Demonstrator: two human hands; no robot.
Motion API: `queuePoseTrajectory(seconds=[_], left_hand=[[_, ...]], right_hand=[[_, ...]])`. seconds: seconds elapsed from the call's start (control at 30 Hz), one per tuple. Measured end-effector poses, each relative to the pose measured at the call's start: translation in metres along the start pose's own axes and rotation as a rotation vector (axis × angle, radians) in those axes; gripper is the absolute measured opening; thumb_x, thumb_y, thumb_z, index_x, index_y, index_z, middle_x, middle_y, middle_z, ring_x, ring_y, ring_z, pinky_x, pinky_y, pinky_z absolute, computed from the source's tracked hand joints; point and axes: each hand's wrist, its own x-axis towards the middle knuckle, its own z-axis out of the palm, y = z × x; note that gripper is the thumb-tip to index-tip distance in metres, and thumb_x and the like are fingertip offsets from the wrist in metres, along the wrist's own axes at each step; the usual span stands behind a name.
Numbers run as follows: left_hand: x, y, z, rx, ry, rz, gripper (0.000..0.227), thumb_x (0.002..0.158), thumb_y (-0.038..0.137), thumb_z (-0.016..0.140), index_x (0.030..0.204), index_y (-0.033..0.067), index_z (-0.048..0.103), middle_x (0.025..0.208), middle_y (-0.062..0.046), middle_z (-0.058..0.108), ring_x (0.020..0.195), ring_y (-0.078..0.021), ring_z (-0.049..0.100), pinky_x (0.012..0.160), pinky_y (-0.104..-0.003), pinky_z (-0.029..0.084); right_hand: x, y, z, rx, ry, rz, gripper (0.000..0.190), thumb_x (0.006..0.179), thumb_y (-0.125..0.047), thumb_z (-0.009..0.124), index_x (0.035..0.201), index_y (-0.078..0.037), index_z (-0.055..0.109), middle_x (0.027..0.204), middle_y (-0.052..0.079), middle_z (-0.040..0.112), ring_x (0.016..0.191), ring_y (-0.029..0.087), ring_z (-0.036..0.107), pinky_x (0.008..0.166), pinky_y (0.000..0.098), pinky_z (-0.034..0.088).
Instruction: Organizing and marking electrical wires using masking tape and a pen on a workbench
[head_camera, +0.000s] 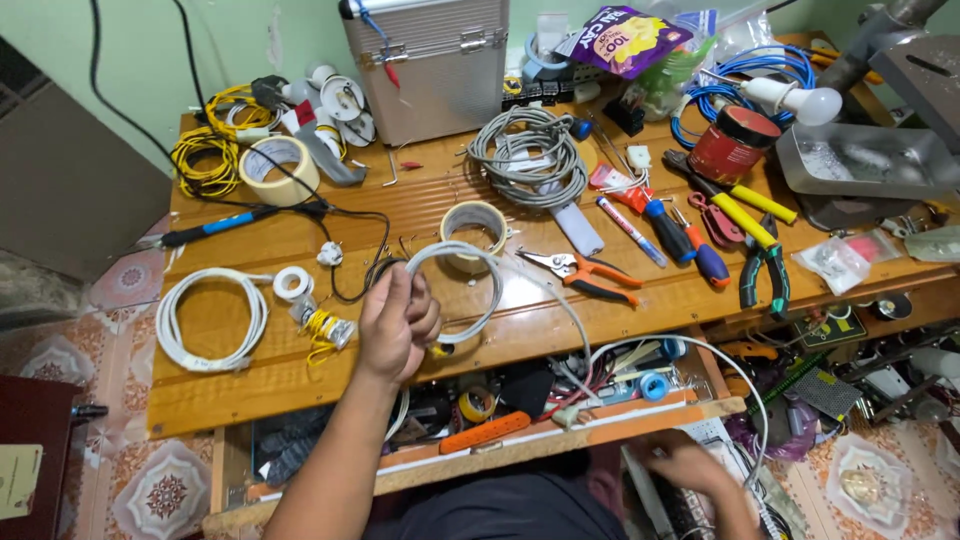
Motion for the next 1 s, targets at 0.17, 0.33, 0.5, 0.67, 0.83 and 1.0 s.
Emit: queuePoseTrajectory(seconds=[0.17, 0.33, 0.5, 0.67, 0.83, 1.0], left_hand=[[-0.006, 0.004, 0.008, -0.057, -0.111, -0.025, 0.034, 0.106, 0.043, 0.048, 0.095, 0.0112, 0.044, 0.061, 0.004, 0.027, 0.042, -0.0072, 0.022, 0.038, -0.024, 0.016], [-0.01, -0.003, 0.007, -0.071, -0.224, -0.03, 0.029, 0.108, 0.04, 0.046, 0.096, 0.0133, 0.043, 0.063, 0.004, 0.023, 0.043, -0.0075, 0.02, 0.038, -0.025, 0.016], [-0.005, -0.004, -0.004, -0.187, -0.281, 0.004, 0.023, 0.112, 0.035, 0.043, 0.103, 0.0136, 0.044, 0.059, 0.008, 0.021, 0.04, -0.0027, 0.019, 0.034, -0.019, 0.024], [-0.001, 0.014, -0.016, -0.343, -0.258, 0.028, 0.022, 0.111, 0.038, 0.042, 0.107, 0.0157, 0.044, 0.061, 0.009, 0.019, 0.041, 0.0, 0.018, 0.035, -0.016, 0.023], [-0.002, 0.018, -0.017, -0.409, -0.258, 0.098, 0.024, 0.111, 0.04, 0.04, 0.108, 0.0171, 0.045, 0.062, 0.009, 0.019, 0.042, -0.0005, 0.018, 0.036, -0.016, 0.022], [-0.011, 0.018, -0.002, -0.156, -0.226, 0.326, 0.025, 0.112, 0.043, 0.033, 0.106, 0.0202, 0.04, 0.061, 0.01, 0.023, 0.042, -0.0014, 0.022, 0.039, -0.017, 0.026]], right_hand=[[-0.121, -0.089, -0.077, -0.099, -0.056, -0.434, 0.043, 0.086, -0.052, 0.071, 0.118, -0.024, 0.078, 0.103, -0.009, 0.089, 0.084, 0.004, 0.087, 0.079, 0.0213, 0.07], [-0.137, -0.222, -0.082, 0.206, 0.67, -0.904, 0.044, 0.084, -0.018, 0.074, 0.124, -0.002, 0.065, 0.13, 0.017, 0.068, 0.113, 0.026, 0.072, 0.101, 0.0353, 0.06], [-0.069, -0.301, -0.089, 0.303, 0.434, -0.927, 0.076, 0.088, -0.009, 0.077, 0.155, -0.009, 0.04, 0.083, 0.01, 0.076, 0.068, 0.021, 0.073, 0.072, 0.039, 0.06], [-0.045, -0.267, -0.145, 0.566, 0.459, -0.948, 0.038, 0.093, -0.004, 0.07, 0.131, -0.002, 0.064, 0.062, 0.007, 0.061, 0.041, 0.01, 0.054, 0.041, 0.0229, 0.047], [-0.044, -0.224, -0.158, 0.413, 0.625, -0.824, 0.033, 0.097, -0.003, 0.073, 0.127, 0.003, 0.061, 0.071, 0.012, 0.062, 0.047, 0.013, 0.054, 0.046, 0.0279, 0.045], [-0.02, -0.194, -0.117, -0.284, 1.108, -0.551, 0.02, 0.099, -0.035, 0.08, 0.099, -0.016, 0.075, 0.081, 0.007, 0.073, 0.082, 0.032, 0.074, 0.075, 0.0421, 0.055]])
